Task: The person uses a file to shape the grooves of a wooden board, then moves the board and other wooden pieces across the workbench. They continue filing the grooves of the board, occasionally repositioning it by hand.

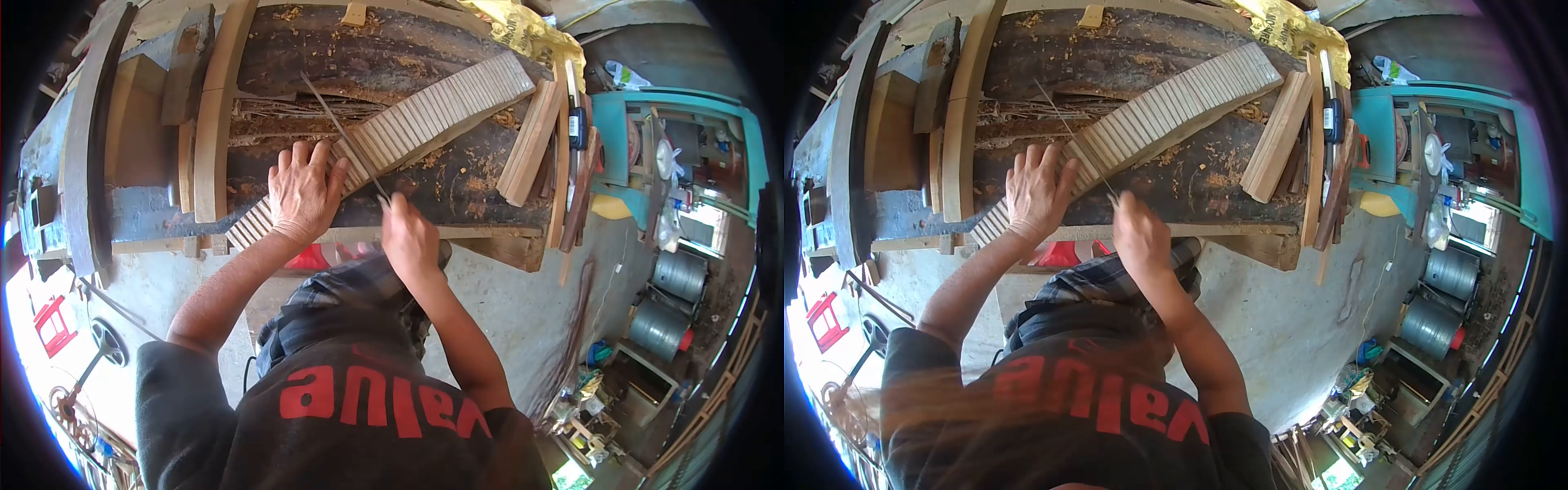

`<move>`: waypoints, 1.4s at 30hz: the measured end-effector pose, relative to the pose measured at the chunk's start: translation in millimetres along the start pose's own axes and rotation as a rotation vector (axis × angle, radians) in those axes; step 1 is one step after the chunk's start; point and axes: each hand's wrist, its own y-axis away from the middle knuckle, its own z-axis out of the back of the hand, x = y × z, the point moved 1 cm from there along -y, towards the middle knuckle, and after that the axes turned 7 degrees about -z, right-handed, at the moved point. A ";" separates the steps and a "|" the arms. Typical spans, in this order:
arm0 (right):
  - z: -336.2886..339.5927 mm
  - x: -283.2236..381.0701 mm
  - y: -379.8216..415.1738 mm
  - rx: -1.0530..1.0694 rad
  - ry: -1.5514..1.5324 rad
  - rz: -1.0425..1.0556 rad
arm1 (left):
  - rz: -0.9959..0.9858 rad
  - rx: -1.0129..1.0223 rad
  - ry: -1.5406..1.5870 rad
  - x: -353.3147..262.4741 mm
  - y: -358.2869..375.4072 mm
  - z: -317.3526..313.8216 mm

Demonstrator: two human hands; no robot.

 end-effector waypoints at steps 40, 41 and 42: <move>-6.5 -37.0 37.3 0.082 -0.162 -0.079 | 0.005 0.027 -0.057 -1.6 -1.3 -3.4; -6.8 -26.2 23.4 0.076 -0.166 -0.078 | -0.009 -0.004 -0.057 0.0 -0.8 -6.5; -5.7 -10.2 7.4 0.074 -0.141 -0.067 | -0.024 -0.034 -0.057 0.6 -0.3 -8.0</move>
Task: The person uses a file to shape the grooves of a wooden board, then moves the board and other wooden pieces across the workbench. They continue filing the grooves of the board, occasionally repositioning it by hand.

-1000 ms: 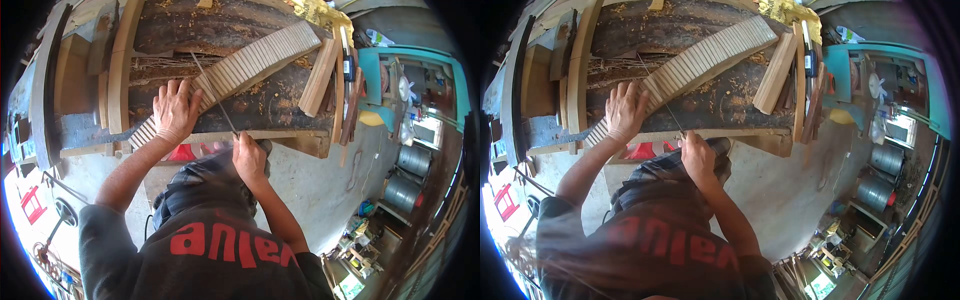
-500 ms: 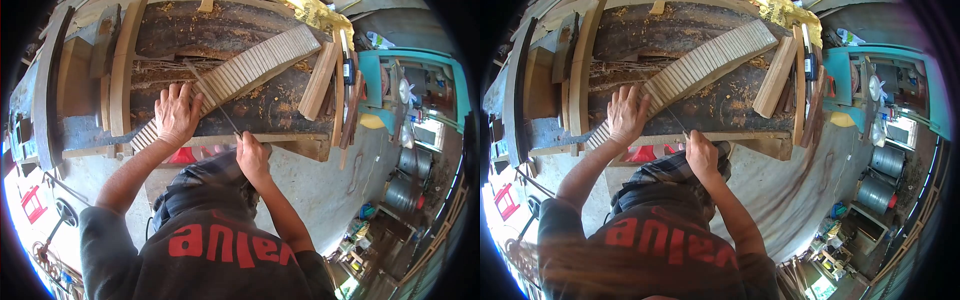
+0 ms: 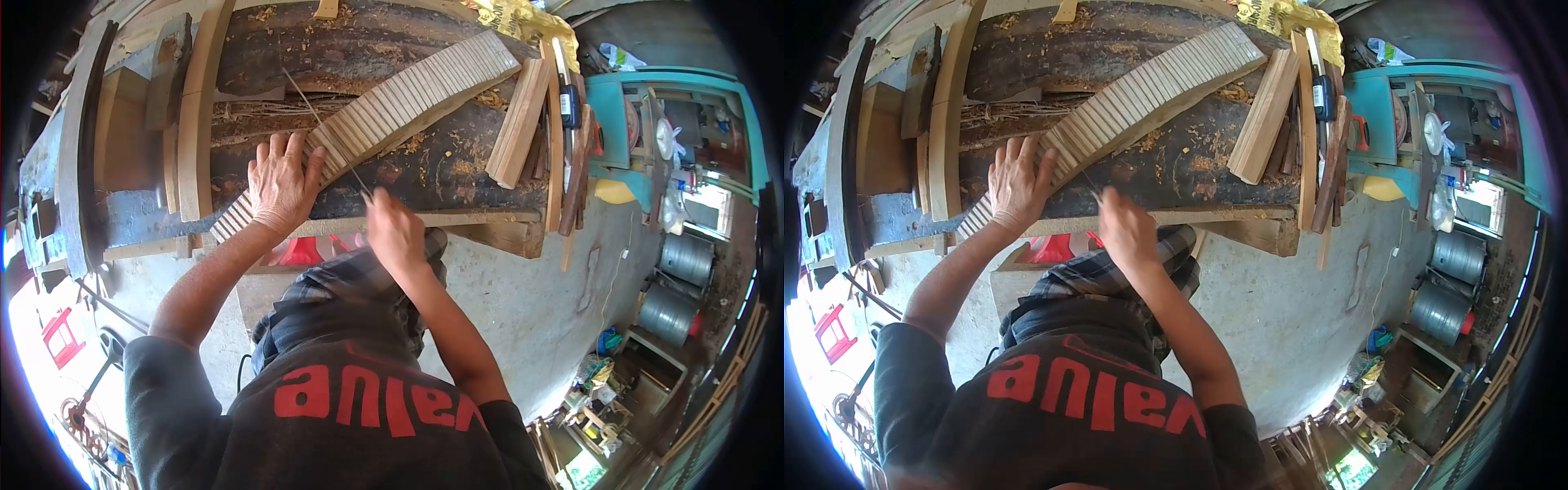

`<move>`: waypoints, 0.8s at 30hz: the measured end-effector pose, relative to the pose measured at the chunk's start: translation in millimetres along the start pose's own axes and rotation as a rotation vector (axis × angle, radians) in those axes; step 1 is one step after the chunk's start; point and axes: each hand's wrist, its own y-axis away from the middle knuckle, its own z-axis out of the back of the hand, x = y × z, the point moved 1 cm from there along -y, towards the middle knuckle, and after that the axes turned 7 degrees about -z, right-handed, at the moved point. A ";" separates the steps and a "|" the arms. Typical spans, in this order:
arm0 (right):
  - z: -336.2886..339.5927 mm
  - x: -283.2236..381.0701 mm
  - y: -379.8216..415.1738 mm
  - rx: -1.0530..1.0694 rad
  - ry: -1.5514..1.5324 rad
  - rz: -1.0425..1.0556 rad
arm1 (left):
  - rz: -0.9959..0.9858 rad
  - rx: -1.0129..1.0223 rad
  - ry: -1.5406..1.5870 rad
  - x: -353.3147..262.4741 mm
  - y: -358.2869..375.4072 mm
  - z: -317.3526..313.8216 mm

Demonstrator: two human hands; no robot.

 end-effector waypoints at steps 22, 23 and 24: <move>1.1 -19.5 18.2 -0.048 0.041 0.039 | 0.031 0.081 0.030 -2.8 -2.4 7.9; -0.9 -9.1 6.1 -0.054 0.035 0.029 | 0.030 0.093 0.032 -3.8 -3.5 9.3; -2.7 4.6 -9.7 -0.061 0.031 0.046 | 0.017 0.092 0.026 -4.1 -3.7 8.9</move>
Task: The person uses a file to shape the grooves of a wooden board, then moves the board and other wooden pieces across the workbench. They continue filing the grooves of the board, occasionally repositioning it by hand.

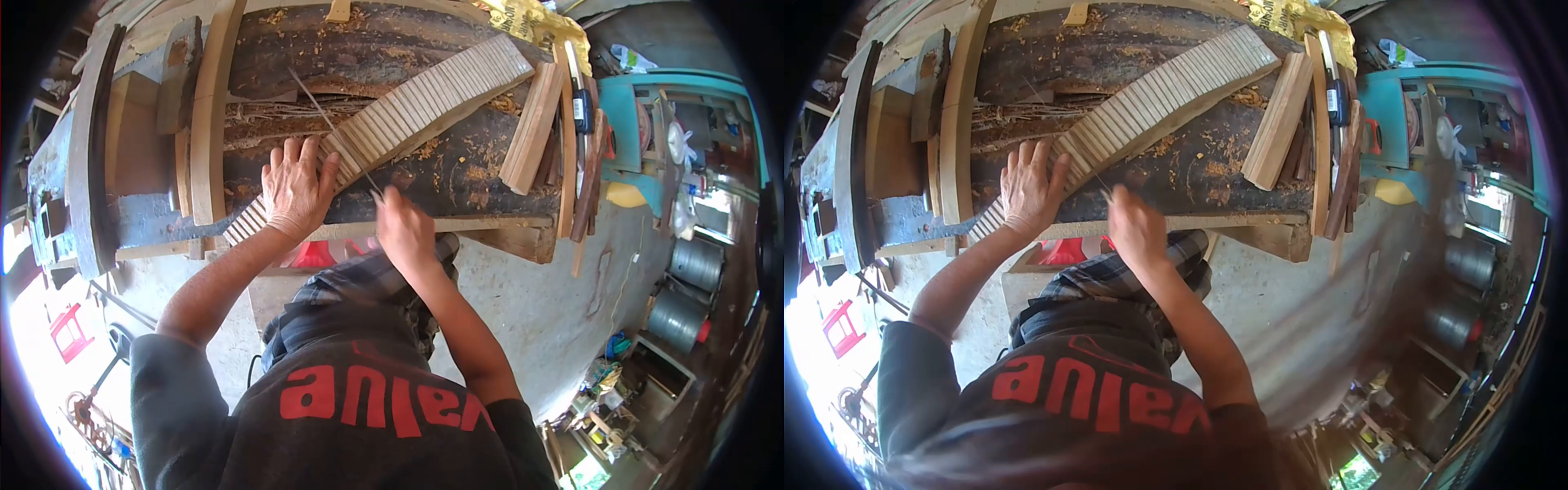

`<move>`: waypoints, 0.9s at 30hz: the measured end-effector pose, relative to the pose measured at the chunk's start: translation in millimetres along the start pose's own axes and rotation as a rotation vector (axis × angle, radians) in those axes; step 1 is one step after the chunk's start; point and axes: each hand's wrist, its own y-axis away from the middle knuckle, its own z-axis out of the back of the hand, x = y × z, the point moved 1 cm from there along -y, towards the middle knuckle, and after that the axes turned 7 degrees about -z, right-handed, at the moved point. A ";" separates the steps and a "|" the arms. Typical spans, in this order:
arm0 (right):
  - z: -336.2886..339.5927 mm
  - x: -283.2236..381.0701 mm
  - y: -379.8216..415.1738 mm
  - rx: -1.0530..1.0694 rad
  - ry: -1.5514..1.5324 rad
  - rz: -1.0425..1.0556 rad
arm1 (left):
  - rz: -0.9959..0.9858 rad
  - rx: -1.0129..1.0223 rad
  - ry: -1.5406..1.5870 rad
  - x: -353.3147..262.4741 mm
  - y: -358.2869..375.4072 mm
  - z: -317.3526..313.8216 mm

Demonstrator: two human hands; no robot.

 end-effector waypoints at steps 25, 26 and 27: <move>-7.9 -26.8 23.4 0.012 -0.044 -0.037 | -0.040 -0.060 -0.029 3.0 -1.1 -7.8; -7.5 -25.8 25.5 -0.029 -0.060 0.012 | -0.037 -0.059 -0.036 3.8 -0.4 -7.9; -1.6 -23.9 28.5 -0.033 -0.057 0.002 | -0.034 -0.058 -0.040 4.2 0.2 -8.8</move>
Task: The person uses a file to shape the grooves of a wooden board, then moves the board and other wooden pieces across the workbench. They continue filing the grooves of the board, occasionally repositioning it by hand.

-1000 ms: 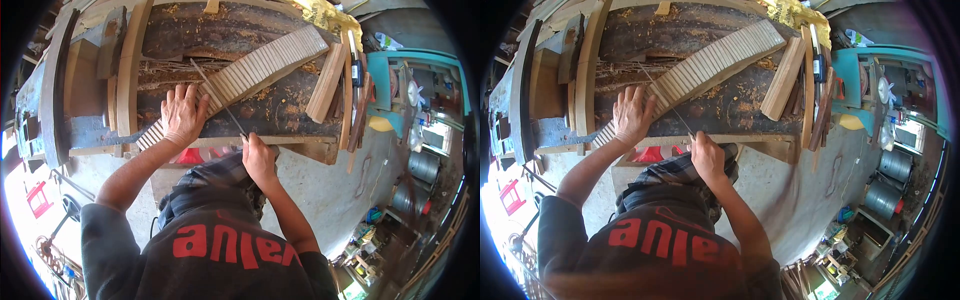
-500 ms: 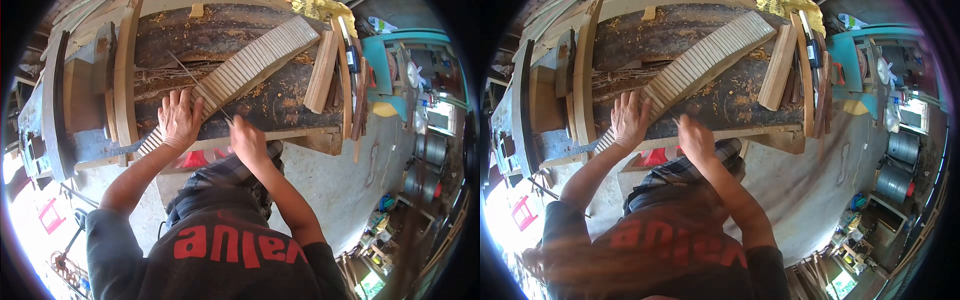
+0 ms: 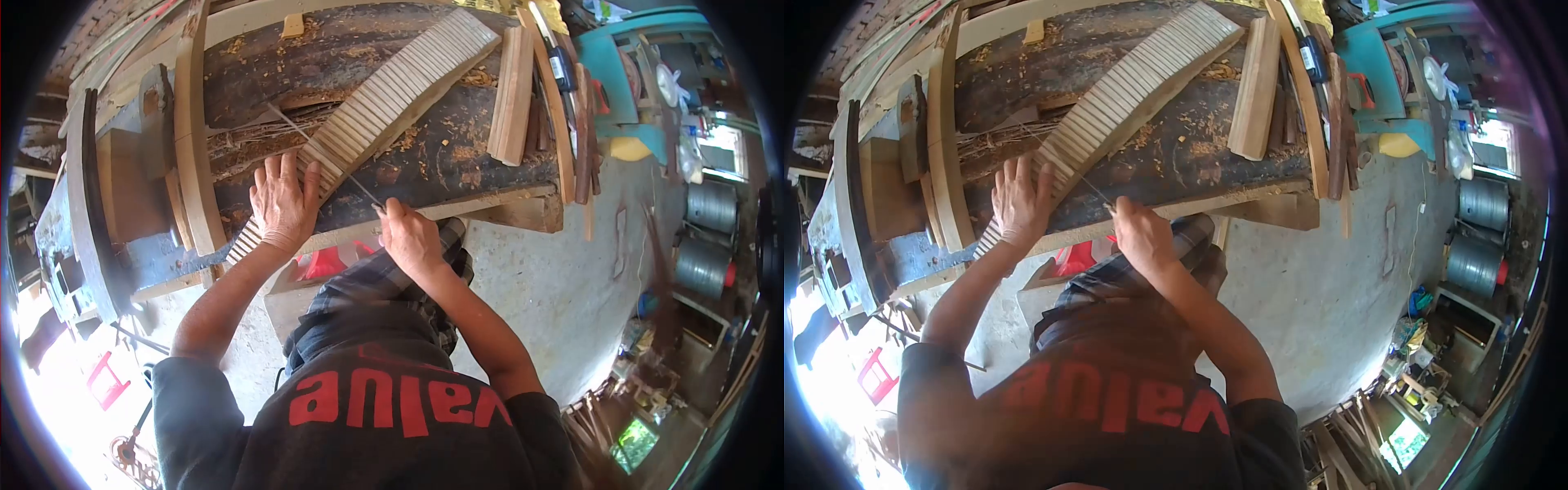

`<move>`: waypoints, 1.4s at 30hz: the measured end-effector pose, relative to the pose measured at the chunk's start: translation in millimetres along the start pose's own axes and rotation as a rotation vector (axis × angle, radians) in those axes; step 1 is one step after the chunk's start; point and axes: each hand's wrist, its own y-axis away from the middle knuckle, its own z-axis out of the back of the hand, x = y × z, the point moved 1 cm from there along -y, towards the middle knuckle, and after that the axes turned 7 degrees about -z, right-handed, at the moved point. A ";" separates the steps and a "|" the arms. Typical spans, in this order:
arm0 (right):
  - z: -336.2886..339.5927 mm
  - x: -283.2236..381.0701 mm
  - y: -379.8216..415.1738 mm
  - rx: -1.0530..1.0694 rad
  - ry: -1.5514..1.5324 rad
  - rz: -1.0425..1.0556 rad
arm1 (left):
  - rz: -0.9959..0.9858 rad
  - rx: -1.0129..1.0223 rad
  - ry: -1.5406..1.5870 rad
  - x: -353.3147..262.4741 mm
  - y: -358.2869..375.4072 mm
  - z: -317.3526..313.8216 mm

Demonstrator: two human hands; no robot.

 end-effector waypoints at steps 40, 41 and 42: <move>19.8 39.4 -26.7 0.076 0.218 -0.019 | -0.057 -0.029 0.026 0.7 0.8 1.8; 27.8 31.3 -13.2 0.101 0.214 -0.046 | -0.064 -0.039 0.019 0.3 -0.1 1.8; 34.6 27.7 -5.6 0.131 0.211 -0.069 | -0.064 -0.050 0.012 -0.4 0.5 1.5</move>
